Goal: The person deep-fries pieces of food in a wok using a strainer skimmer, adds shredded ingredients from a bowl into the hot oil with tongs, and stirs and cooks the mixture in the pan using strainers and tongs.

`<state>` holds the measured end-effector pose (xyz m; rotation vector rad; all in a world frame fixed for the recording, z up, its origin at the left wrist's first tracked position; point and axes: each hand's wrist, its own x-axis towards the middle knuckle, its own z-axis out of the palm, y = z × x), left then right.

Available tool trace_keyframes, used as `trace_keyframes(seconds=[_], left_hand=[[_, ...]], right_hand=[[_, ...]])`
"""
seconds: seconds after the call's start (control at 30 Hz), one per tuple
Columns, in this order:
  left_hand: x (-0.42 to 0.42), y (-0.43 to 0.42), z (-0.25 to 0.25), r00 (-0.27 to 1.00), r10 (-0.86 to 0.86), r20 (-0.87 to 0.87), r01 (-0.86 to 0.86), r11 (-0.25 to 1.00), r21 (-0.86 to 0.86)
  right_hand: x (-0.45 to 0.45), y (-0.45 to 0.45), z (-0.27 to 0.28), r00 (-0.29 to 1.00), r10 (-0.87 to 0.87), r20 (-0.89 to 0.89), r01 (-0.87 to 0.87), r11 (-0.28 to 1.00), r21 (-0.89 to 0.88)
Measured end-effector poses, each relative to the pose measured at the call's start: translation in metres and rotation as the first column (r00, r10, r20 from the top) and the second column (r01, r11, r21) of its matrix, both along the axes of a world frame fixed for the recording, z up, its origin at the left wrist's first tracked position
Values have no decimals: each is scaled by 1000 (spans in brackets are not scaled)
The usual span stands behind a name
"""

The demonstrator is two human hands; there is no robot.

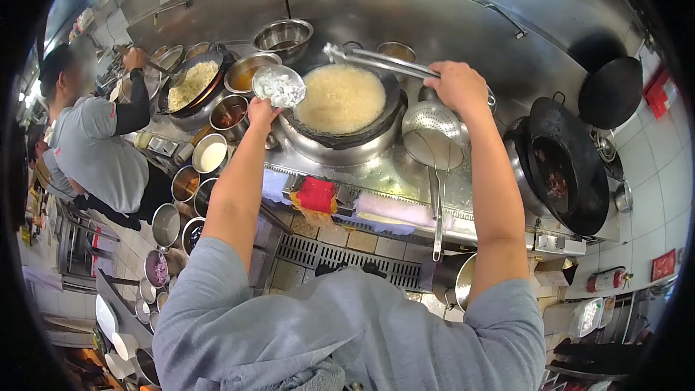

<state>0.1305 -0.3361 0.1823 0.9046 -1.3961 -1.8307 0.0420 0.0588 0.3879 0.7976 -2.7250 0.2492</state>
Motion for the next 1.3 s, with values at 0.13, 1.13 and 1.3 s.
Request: trace_keyframes(seconds=[0.13,1.13,1.3], left_hand=[[12,-12,15,1000,5,-5,-6,993,-116],[23,-47,42,998,59,-30,-62,987,-146],[27,-42,55,999,51,3,-48,969,-242]], right_hand=[[-2,-12,-39,994,25,104,-41,987,154],[30,-61,-47,986,-2,169,-29,982,184],[23,-100,-48,995,4,104,-16,994,109]])
